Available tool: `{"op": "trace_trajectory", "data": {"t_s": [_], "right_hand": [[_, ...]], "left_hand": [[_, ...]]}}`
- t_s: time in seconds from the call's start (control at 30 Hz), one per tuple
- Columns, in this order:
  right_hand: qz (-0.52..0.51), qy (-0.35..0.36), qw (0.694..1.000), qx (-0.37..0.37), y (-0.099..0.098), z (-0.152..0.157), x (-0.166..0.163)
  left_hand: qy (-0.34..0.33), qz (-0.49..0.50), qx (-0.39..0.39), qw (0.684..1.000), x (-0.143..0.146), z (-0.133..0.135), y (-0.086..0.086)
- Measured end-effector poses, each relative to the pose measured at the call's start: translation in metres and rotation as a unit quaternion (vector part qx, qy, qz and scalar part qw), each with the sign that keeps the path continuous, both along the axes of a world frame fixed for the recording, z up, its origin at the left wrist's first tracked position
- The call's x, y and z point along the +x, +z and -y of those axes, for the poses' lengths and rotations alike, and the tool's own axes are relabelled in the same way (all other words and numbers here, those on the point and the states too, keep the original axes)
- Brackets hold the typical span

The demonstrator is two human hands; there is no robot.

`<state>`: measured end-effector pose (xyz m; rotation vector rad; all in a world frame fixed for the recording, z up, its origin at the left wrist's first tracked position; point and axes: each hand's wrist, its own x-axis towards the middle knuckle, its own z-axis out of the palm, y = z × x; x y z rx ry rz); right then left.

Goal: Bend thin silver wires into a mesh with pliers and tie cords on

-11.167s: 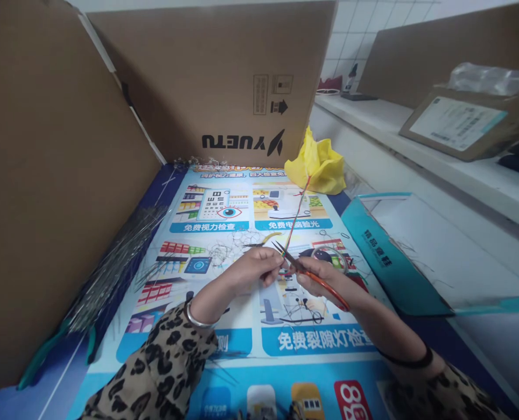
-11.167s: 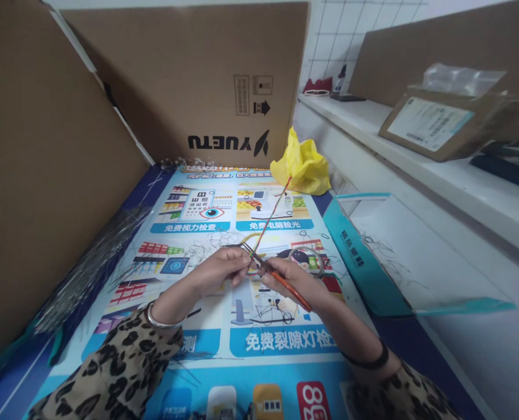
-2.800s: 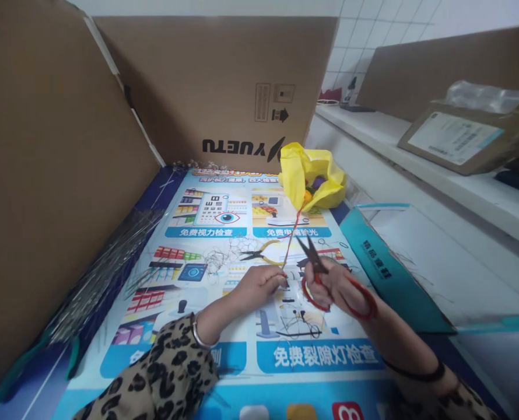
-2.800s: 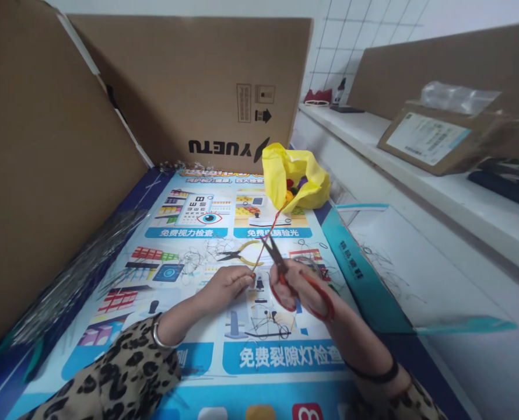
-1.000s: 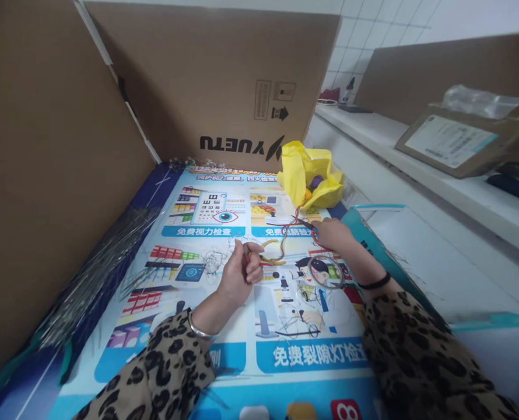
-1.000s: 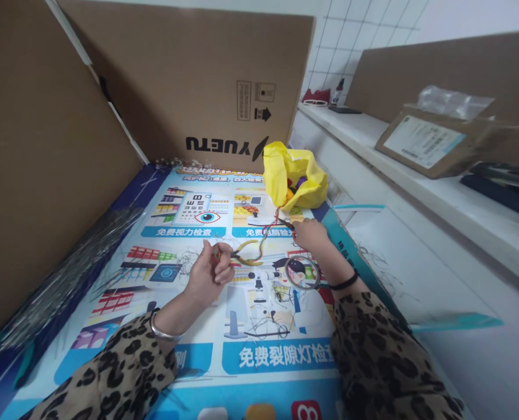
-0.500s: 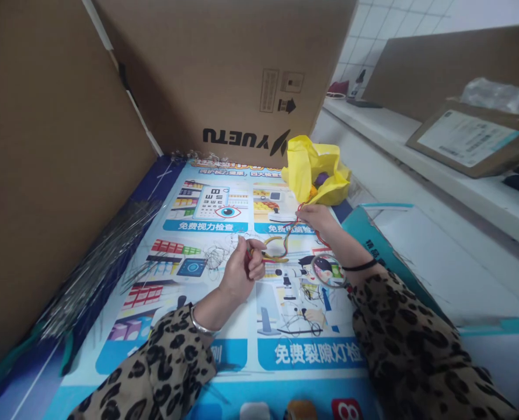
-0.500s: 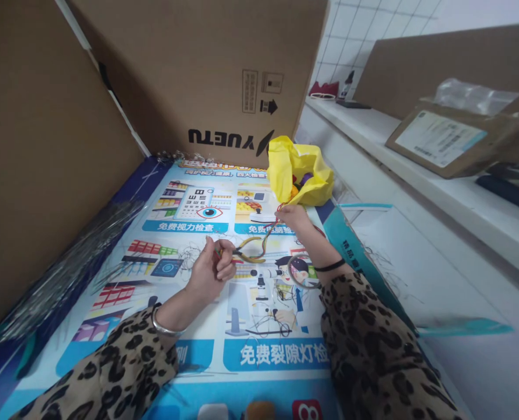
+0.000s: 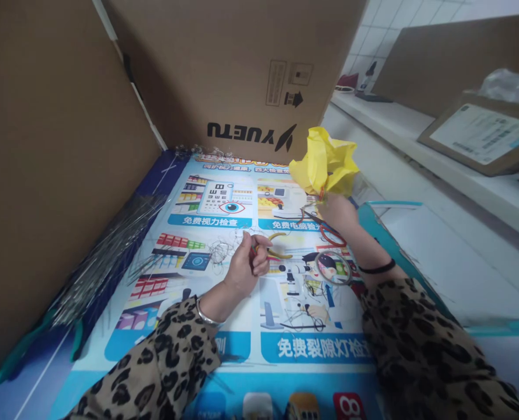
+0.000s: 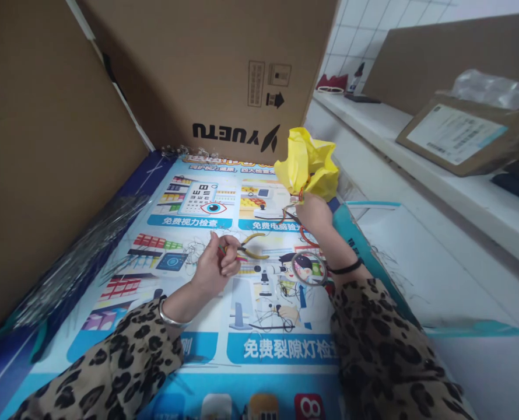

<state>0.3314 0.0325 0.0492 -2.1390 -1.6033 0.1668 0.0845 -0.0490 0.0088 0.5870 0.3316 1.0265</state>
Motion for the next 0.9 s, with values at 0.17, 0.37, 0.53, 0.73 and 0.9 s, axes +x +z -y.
{"op": "trace_trajectory", "data": {"t_s": [0.17,0.37,0.53,0.73,0.9], "right_hand": [[0.056,0.091,0.993,-0.054,0.020,0.042,-0.037],[-0.169,0.392,0.895,-0.126,0.023,0.106,-0.094],[-0.266,0.273,0.923,-0.047,0.004,0.124,-0.102],[-0.233,0.238,0.943,0.003,0.012,0.137,-0.096],[-0.205,0.237,0.950,-0.012,0.007,0.148,-0.102]], "left_hand": [[0.011,-0.035,0.045,0.998,0.000,0.001,-0.001],[0.015,-0.051,0.086,0.995,-0.001,0.004,0.003],[-0.010,-0.048,0.112,0.993,0.001,0.012,0.013],[0.002,-0.076,0.136,0.988,-0.010,0.009,0.035],[-0.040,-0.118,0.165,0.978,-0.037,0.007,0.037]]}}
